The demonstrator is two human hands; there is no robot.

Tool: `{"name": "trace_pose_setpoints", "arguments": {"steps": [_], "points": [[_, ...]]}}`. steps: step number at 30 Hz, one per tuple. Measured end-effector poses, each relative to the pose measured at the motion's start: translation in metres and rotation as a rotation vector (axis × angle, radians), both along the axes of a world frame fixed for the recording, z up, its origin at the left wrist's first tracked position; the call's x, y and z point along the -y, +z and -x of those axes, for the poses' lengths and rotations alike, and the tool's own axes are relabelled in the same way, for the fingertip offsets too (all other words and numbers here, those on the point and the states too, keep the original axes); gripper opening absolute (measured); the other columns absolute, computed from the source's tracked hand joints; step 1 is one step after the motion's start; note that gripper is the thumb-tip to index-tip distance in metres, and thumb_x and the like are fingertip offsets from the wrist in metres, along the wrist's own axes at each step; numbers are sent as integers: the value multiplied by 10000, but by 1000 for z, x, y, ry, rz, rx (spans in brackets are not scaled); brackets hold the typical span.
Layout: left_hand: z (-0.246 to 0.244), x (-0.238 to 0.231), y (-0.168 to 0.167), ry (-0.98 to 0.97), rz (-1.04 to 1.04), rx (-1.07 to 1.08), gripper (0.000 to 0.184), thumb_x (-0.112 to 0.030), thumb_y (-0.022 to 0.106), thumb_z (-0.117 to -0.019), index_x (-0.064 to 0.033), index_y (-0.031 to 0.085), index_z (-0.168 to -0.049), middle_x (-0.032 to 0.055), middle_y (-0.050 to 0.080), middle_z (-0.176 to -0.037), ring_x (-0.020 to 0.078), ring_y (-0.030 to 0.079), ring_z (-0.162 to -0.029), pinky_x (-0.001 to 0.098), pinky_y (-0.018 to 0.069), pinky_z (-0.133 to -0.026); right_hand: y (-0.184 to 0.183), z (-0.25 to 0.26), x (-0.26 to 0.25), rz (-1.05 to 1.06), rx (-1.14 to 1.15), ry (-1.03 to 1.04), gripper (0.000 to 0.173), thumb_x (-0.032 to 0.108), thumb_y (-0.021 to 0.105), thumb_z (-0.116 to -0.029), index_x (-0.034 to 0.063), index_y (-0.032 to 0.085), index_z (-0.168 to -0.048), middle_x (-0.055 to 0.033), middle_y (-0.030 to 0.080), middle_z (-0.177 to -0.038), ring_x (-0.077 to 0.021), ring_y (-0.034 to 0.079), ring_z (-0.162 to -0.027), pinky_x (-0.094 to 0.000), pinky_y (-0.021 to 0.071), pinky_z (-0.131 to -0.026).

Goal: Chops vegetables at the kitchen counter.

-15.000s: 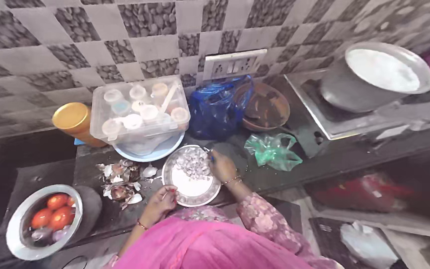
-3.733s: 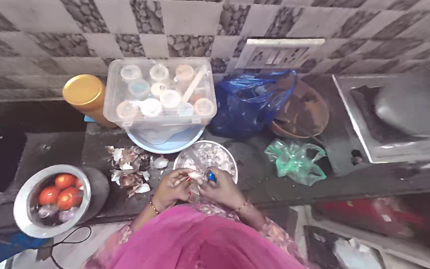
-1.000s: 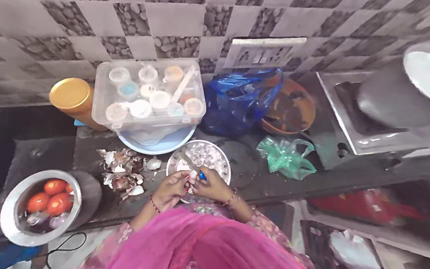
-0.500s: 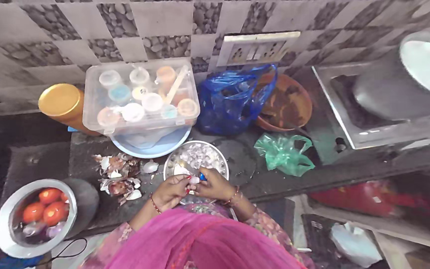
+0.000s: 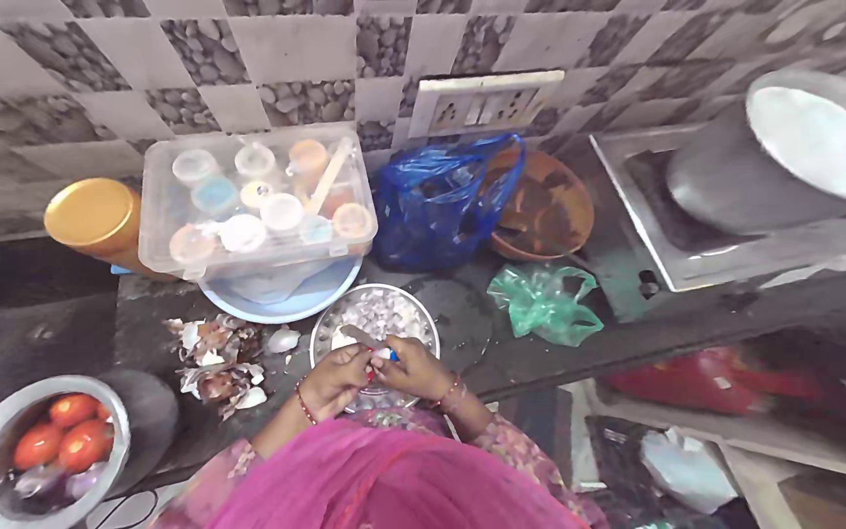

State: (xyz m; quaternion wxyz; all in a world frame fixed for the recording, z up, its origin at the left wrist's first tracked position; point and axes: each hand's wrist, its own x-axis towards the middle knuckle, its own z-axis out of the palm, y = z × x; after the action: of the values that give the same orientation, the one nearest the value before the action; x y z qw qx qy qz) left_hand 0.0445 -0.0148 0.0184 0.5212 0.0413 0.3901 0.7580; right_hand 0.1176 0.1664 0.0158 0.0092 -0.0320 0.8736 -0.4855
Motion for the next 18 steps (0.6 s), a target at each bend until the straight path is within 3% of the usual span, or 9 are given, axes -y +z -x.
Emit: {"name": "trace_pose_setpoints", "arguments": {"steps": [5, 10, 14, 18], "points": [[3, -10, 7, 19, 109, -28, 164, -6, 585, -837, -150, 661, -853, -61, 677, -766, 27, 638, -693, 215, 552, -674, -7, 1, -1, -64, -18, -73, 493, 380, 507, -1019, -41, 610, -785, -105, 544, -605, -201, 563, -565, -386, 471, -546], [6, -20, 2, 85, 139, -42, 189, 18, 548, -871, -140, 648, -845, -68, 640, -715, 14, 592, -612, 186, 521, -588, -10, 5, -6, -96, 90, -114, 558, 424, 436, -1045, -50, 631, -823, -138, 594, -664, -269, 623, -645, -475, 508, -613], [6, -21, 5, 121, 139, -18, 192, 34, 530, -896, -85, 673, -945, -34, 685, -803, 37, 647, -714, 208, 564, -693, -7, 4, -6, -41, 115, -164, 476, 381, 508, -1015, -30, 619, -803, -84, 561, -638, -190, 572, -599, -402, 481, -576], [5, -18, 3, 146, 108, -16, 210, 31, 535, -905, -47, 662, -1053, -15, 704, -871, 37, 655, -740, 197, 558, -684, -6, 6, -6, 35, 105, -193, 375, 301, 572, -977, -40, 612, -827, -50, 545, -645, -116, 533, -594, -323, 461, -578]]}}
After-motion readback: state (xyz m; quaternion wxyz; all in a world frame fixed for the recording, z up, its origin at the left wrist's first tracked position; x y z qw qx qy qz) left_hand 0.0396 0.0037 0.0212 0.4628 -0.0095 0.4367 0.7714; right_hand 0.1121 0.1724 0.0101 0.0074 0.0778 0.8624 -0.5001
